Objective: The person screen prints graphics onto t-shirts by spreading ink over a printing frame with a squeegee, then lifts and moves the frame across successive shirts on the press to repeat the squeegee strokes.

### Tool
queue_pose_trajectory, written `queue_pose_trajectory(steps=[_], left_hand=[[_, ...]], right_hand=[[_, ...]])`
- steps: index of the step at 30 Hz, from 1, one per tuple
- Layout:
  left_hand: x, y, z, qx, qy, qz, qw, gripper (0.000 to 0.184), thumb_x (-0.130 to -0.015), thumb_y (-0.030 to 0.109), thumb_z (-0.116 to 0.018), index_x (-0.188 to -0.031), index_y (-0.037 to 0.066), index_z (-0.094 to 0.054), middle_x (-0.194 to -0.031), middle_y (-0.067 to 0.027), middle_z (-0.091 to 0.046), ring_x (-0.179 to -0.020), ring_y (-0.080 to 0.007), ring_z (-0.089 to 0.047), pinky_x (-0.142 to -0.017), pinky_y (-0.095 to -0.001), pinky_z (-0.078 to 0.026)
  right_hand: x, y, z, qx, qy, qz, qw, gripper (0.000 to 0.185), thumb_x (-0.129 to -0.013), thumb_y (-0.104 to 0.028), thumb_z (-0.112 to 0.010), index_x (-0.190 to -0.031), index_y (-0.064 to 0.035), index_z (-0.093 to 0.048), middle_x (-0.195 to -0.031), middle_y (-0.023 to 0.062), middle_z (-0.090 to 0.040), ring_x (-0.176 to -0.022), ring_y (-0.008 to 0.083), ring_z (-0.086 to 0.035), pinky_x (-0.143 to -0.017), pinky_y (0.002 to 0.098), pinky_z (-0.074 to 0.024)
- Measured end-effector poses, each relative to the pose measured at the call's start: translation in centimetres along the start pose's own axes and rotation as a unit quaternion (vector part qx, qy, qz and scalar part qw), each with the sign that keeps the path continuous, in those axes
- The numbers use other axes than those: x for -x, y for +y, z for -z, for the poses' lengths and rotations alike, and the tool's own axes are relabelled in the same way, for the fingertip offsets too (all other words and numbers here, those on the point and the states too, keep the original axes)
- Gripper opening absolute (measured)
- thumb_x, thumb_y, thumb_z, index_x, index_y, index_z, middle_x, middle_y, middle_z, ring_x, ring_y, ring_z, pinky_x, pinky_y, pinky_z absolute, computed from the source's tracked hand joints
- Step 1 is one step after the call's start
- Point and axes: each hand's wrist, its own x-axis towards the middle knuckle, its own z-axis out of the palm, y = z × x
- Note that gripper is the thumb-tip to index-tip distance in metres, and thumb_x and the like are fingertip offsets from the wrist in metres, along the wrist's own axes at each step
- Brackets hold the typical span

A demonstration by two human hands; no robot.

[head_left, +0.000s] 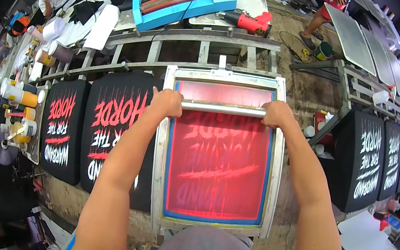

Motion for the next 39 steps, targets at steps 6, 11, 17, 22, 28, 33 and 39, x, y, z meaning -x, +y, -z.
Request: queue_pose_trajectory(steps=[6, 11, 17, 22, 28, 33, 39], left_hand=[[5.5, 1.1, -1.6, 0.027, -0.037, 0.002, 0.999, 0.044, -0.071, 0.014, -0.061, -0.113, 0.014, -0.075, -0.114, -0.0207, -0.072, -0.113, -0.0394, -0.068, -0.108, -0.0764, -0.031], [10.1, 1.9, -3.8, 0.035, -0.038, -0.003, 0.999, 0.047, -0.073, 0.014, -0.061, -0.119, 0.016, -0.073, -0.115, -0.0172, -0.073, -0.113, -0.037, -0.068, -0.109, -0.0752, -0.031], [16.8, 3.3, -6.4, 0.051, -0.066, -0.006, 0.996, 0.045, -0.074, 0.013, -0.06, -0.117, 0.015, -0.074, -0.114, -0.0167, -0.072, -0.113, -0.0369, -0.067, -0.109, -0.075, -0.032], [23.1, 4.7, -8.8, 0.044, -0.062, -0.012, 0.997, 0.041, -0.073, 0.013, -0.063, -0.113, 0.015, -0.075, -0.112, -0.0121, -0.071, -0.112, -0.0356, -0.066, -0.108, -0.0749, -0.033], [30.0, 5.8, -12.0, 0.06, -0.076, -0.015, 0.995, 0.034, -0.074, 0.014, -0.064, -0.106, 0.013, -0.075, -0.109, -0.0103, -0.07, -0.112, -0.0341, -0.065, -0.109, -0.0749, -0.032], [34.1, 6.5, -13.3, 0.064, -0.095, -0.026, 0.993, 0.032, -0.076, 0.015, -0.065, -0.107, 0.012, -0.074, -0.111, -0.0095, -0.07, -0.114, -0.033, -0.063, -0.109, -0.0768, -0.03], [27.4, 4.8, -9.1, 0.007, -0.148, -0.045, 0.988, 0.036, -0.072, 0.017, -0.071, -0.107, 0.013, -0.074, -0.104, -0.0163, -0.073, -0.107, -0.0349, -0.069, -0.111, -0.0757, -0.026]], right_hand=[[4.7, -1.2, -2.8, -0.006, -0.017, 0.01, 1.0, 0.052, -0.069, -0.029, -0.071, -0.119, -0.0182, -0.074, -0.113, 0.0153, -0.074, -0.109, 0.0322, -0.069, -0.114, 0.0544, -0.0387], [9.5, -2.6, -5.2, -0.026, -0.02, 0.0, 0.999, 0.048, -0.071, -0.025, -0.068, -0.117, -0.0182, -0.075, -0.111, 0.0149, -0.074, -0.111, 0.0313, -0.069, -0.119, 0.0557, -0.0306], [15.9, -4.3, -8.9, -0.039, -0.035, 0.005, 0.999, 0.042, -0.07, -0.021, -0.064, -0.11, -0.0139, -0.075, -0.106, 0.0151, -0.074, -0.108, 0.0314, -0.069, -0.119, 0.0575, -0.0293], [21.8, -5.9, -12.3, -0.06, 0.003, 0.021, 0.998, 0.038, -0.073, -0.019, -0.063, -0.109, -0.0143, -0.075, -0.106, 0.0125, -0.073, -0.106, 0.0311, -0.069, -0.119, 0.0617, -0.0271], [28.4, -7.9, -15.3, -0.06, -0.033, 0.016, 0.998, 0.039, -0.076, -0.018, -0.062, -0.113, -0.0169, -0.074, -0.11, 0.0105, -0.073, -0.109, 0.0314, -0.068, -0.12, 0.0627, -0.0235], [32.0, -9.0, -16.7, -0.064, -0.1, -0.006, 0.993, 0.048, -0.071, -0.019, -0.065, -0.118, -0.0157, -0.073, -0.113, 0.0108, -0.073, -0.114, 0.0286, -0.066, -0.121, 0.0587, -0.025], [26.5, -6.0, -13.6, -0.038, -0.063, 0.061, 0.995, 0.034, -0.07, -0.018, -0.063, -0.101, -0.0133, -0.076, -0.095, 0.0154, -0.074, -0.098, 0.0324, -0.071, -0.115, 0.0575, -0.0341]])
